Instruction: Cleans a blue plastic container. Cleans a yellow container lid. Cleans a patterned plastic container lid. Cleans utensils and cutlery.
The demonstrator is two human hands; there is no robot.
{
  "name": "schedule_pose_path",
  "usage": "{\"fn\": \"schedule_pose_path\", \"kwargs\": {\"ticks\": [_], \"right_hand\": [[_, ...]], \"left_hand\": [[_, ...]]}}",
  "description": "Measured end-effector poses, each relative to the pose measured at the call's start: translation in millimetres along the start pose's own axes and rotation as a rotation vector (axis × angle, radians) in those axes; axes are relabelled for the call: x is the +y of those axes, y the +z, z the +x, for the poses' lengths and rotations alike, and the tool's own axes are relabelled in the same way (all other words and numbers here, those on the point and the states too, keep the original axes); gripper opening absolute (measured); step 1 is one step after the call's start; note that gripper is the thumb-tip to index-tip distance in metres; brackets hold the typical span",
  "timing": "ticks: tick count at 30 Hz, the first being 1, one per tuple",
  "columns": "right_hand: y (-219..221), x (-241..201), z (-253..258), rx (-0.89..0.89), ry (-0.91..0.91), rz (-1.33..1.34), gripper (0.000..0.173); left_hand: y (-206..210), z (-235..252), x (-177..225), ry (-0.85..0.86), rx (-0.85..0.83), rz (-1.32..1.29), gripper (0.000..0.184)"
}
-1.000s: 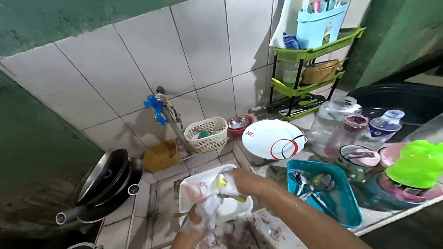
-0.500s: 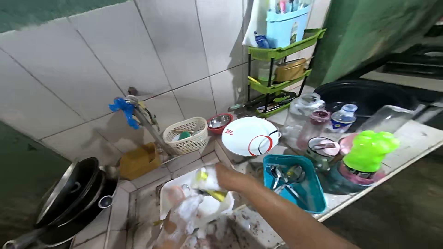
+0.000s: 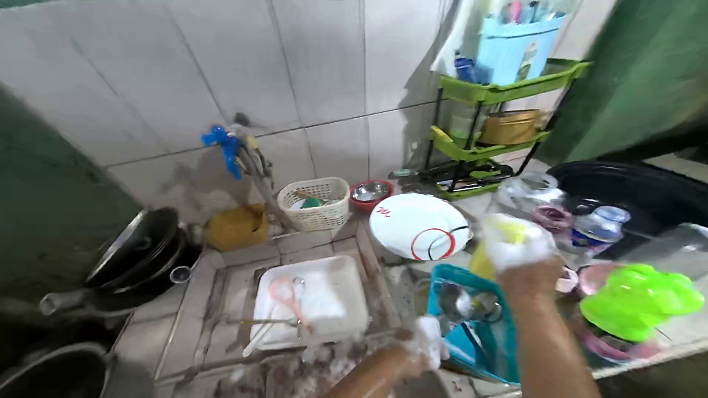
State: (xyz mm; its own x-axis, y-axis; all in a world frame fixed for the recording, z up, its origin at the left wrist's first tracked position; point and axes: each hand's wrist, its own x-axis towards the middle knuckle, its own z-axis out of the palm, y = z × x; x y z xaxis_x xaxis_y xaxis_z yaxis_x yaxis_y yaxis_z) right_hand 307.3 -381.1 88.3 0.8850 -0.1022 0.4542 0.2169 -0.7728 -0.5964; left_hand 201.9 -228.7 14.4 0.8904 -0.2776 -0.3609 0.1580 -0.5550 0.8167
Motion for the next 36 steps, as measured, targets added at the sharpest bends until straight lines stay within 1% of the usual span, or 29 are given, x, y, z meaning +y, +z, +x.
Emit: {"fn": "schedule_pose_path", "kwargs": {"ticks": [2, 3, 4, 5, 7, 9, 10, 11, 12, 13, 14, 15, 16, 18, 20, 22, 24, 26, 28, 29, 30, 32, 33, 34, 35, 36], "right_hand": [[-11.5, -4.7, 1.4, -0.066, -0.001, 0.042, 0.043], [-11.4, -4.1, -0.3, -0.107, -0.047, 0.063, 0.043], [-8.5, -1.6, -2.9, -0.138, -0.098, 0.082, 0.043], [-4.9, 1.3, -6.0, -0.154, -0.137, 0.090, 0.044], [-3.9, 0.9, -13.4, -0.166, -0.119, 0.104, 0.047], [-6.1, -2.5, -18.7, -0.172, -0.035, 0.126, 0.050], [-5.3, -2.5, -21.2, -0.169, -0.024, 0.135, 0.051], [-3.9, -2.7, -23.6, -0.177, -0.024, 0.139, 0.051], [-1.2, -3.2, -26.9, -0.180, -0.048, 0.145, 0.051], [2.3, -4.8, -30.8, -0.193, -0.080, 0.152, 0.049], [6.7, -7.7, -34.7, -0.225, -0.094, 0.174, 0.047], [12.7, -11.3, -39.6, -0.259, -0.118, 0.191, 0.046], [21.2, -13.7, -45.3, -0.287, -0.157, 0.207, 0.043], [37.3, -20.1, -59.1, -0.368, -0.207, 0.204, 0.042], [44.0, -34.8, -72.4, -0.551, -0.132, 0.133, 0.049], [53.7, -48.9, -80.2, -0.697, -0.064, 0.053, 0.053], [61.1, -60.3, -83.3, -0.807, 0.024, 0.015, 0.056], [66.2, -72.0, -84.9, -0.814, 0.084, 0.062, 0.054], [75.6, -86.1, -90.3, -0.765, 0.111, 0.176, 0.052], [84.2, -94.1, -97.1, -0.712, 0.075, 0.255, 0.050], [92.0, -106.6, -105.5, -0.684, 0.014, 0.315, 0.049], [114.0, -135.2, -122.3, -0.632, -0.182, 0.311, 0.043], [125.1, -147.0, -127.2, -0.573, -0.297, 0.274, 0.042], [132.6, -155.6, -125.5, -0.545, -0.331, 0.242, 0.042], [135.7, -162.3, -116.9, -0.554, -0.275, 0.243, 0.042], [133.3, -169.4, -102.7, -0.633, -0.143, 0.254, 0.042]], "left_hand": [[-8.1, 1.2, 43.9, -0.095, -0.067, 0.154, 0.036], [-14.4, 2.9, 53.7, -0.117, -0.044, 0.200, 0.036], [-21.5, 5.2, 51.7, -0.127, 0.020, 0.220, 0.036], [-31.0, 5.0, 41.1, -0.130, 0.109, 0.220, 0.037], [-55.5, 6.5, -6.7, -0.159, 0.306, 0.206, 0.041], [-82.4, 0.8, -73.4, -0.257, 0.472, 0.171, 0.042], [-93.1, -7.9, -102.6, -0.375, 0.505, 0.152, 0.041], [-101.2, -17.7, -124.7, -0.530, 0.492, 0.163, 0.040], [-107.4, -26.3, -139.8, -0.683, 0.466, 0.172, 0.041], [-111.3, -32.2, -152.9, -0.794, 0.462, 0.156, 0.041], [-112.0, -36.1, -165.1, -0.852, 0.493, 0.122, 0.040], [-110.7, -39.8, -172.8, -0.867, 0.533, 0.076, 0.039], [-109.6, -42.1, -176.4, -0.863, 0.549, 0.044, 0.039], [-111.4, -42.7, -172.9, -0.837, 0.511, 0.005, 0.042], [-113.6, -40.2, -169.8, -0.812, 0.467, -0.018, 0.041], [-116.9, -41.5, -170.7, -0.769, 0.438, -0.013, 0.042], [-120.5, -51.3, -172.9, -0.652, 0.455, 0.019, 0.046], [-121.5, -63.4, -166.5, -0.506, 0.547, 0.012, 0.042], [-117.9, -75.4, -143.6, -0.408, 0.637, -0.083, 0.037], [-112.3, -86.7, -126.5, -0.358, 0.627, -0.125, 0.037], [-108.0, -99.6, -105.9, -0.356, 0.539, -0.114, 0.040], [-98.4, -114.8, -80.3, -0.333, 0.342, 0.092, 0.043], [-93.7, -116.1, -73.5, -0.287, 0.336, 0.176, 0.042], [-91.2, -111.8, -71.4, -0.240, 0.429, 0.096, 0.041], [-89.3, -104.7, -73.2, -0.187, 0.546, -0.016, 0.038], [-90.7, -100.7, -74.6, -0.165, 0.597, -0.084, 0.037]]}}
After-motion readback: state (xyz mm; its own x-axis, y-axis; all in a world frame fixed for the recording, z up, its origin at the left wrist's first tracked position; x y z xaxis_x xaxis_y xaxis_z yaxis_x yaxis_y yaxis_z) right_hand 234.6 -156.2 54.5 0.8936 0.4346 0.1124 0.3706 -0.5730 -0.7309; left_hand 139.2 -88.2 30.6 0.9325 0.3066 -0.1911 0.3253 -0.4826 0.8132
